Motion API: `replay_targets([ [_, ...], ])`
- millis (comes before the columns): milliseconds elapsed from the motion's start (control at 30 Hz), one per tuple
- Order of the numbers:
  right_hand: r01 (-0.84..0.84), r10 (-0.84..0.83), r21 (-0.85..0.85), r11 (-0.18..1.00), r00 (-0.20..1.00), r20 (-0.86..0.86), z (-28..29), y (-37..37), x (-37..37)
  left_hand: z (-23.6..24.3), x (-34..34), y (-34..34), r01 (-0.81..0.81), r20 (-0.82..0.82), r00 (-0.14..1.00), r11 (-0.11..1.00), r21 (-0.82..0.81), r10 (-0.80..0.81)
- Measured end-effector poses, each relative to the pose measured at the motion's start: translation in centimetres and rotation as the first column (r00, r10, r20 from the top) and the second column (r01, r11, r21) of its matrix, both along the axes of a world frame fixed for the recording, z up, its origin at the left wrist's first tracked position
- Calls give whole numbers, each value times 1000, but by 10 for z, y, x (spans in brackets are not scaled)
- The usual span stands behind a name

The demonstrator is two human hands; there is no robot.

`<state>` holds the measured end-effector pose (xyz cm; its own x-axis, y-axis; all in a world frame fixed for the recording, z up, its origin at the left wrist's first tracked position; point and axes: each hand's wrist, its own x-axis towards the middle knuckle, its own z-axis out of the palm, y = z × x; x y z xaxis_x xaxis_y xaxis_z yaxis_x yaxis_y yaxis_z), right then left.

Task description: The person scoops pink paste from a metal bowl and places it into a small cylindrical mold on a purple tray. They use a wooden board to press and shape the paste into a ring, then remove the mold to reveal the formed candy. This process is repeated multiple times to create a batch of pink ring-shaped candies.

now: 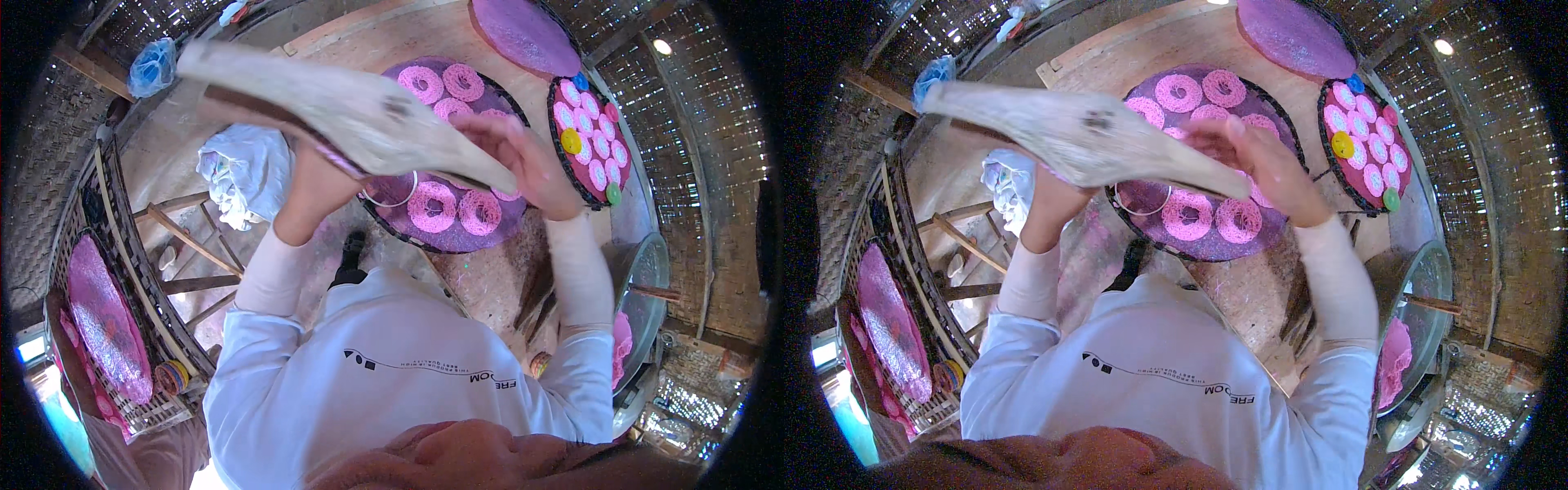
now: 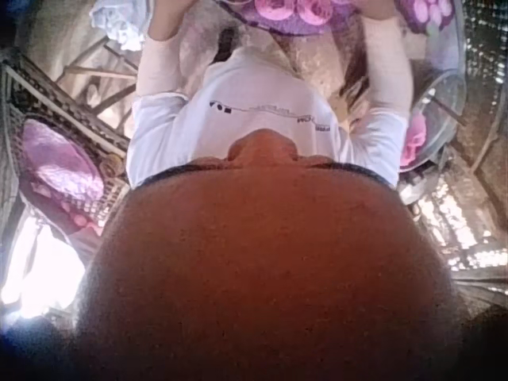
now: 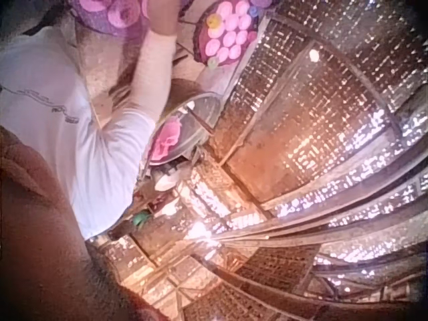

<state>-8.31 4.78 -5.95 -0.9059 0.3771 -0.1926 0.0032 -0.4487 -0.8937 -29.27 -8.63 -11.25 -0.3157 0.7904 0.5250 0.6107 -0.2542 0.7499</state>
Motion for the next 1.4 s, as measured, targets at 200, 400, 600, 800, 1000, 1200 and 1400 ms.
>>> replay_targets([
  [200, -366, 259, 378, 850, 917, 304, 41, -20, 9, 54, -21, 15, 571, -112, 802, 807, -149, -587],
  [400, -396, 253, 193, 898, 822, 510, 7, -9, 4, 22, -61, 56, 397, 495, -283, 369, 840, -822],
  [600, -436, 208, 213, 874, 734, 647, -37, -2, -15, -21, -52, 43, 299, 685, -255, 619, 727, -682],
  [800, -456, 42, 446, 770, 734, 678, -57, -4, -23, -37, -58, 37, 223, 721, -168, 687, 692, -672],
  [1000, -438, 65, 352, 827, 698, 713, -53, -9, -21, -35, -51, 31, 148, 810, -156, 798, 585, -565],
  [1200, -473, -42, 421, 774, 625, 780, -36, 1, -9, -53, -34, 39, 77, 792, -259, 805, 588, -553],
  [1400, -582, -165, 566, 584, 597, 785, -21, 7, -19, -55, -39, 51, 80, 774, -211, 779, 622, -597],
])
